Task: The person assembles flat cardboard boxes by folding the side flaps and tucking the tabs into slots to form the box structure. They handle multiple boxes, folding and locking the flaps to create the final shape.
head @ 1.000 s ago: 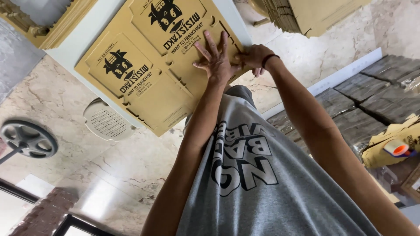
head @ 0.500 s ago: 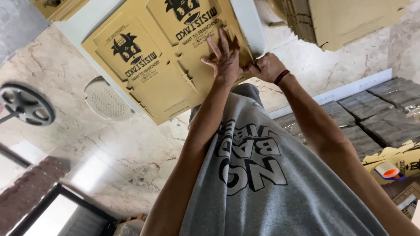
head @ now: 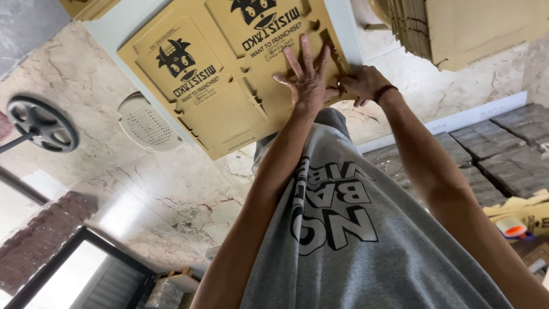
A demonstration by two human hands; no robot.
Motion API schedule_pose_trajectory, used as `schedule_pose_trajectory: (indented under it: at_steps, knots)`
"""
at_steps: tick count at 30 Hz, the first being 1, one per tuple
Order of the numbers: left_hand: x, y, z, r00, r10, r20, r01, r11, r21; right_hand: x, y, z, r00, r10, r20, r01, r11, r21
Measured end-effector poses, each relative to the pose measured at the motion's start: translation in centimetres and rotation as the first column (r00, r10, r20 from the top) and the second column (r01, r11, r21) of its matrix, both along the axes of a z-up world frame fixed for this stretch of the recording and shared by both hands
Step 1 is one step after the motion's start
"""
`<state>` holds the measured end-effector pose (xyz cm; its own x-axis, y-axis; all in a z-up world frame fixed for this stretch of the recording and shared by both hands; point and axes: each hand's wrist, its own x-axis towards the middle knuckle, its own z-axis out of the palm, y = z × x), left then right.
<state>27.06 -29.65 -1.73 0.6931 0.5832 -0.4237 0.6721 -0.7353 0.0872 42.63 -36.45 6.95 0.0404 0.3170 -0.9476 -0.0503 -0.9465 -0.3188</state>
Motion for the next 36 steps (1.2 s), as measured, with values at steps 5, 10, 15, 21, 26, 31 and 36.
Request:
schedule_pose_trajectory:
  at_steps: [5,10,15,21,26,31,36]
  knots:
    - [0.6,0.8,2.6,0.987,-0.007,-0.160,-0.016,0.989,-0.144,-2.3,-0.3,-1.9,0.633,0.650,0.421,-0.686,0.722,-0.083]
    - [2.0,2.6,8.3,0.913,-0.123,-0.389,0.025,0.968,-0.248,-1.8,-3.0,-3.0,0.755,0.501,0.422,-0.655,0.601,0.458]
    - [2.0,1.9,6.6,0.929,-0.064,-0.364,-0.020,0.975,-0.223,-0.5,-0.7,0.7,0.940,0.336,0.054,-0.330,0.858,0.394]
    - [0.9,1.8,4.0,0.977,-0.048,-0.208,0.003,0.977,-0.211,-0.3,-4.3,1.2,0.970,0.047,0.239,-0.055,0.998,0.028]
    - [-0.5,4.6,6.0,0.976,-0.141,-0.168,0.050,0.889,-0.456,-9.0,-8.9,-2.6,0.813,-0.573,-0.103,0.579,0.814,0.048]
    - [-6.4,8.2,9.5,0.807,-0.582,-0.100,0.471,0.736,-0.485,-19.3,-3.2,-0.8,0.754,-0.655,-0.050,0.656,0.750,0.085]
    - [-7.7,9.4,10.3,0.644,-0.745,-0.173,0.625,0.644,-0.441,-23.0,-2.5,-4.4,0.570,-0.816,-0.101,0.803,0.526,0.281]
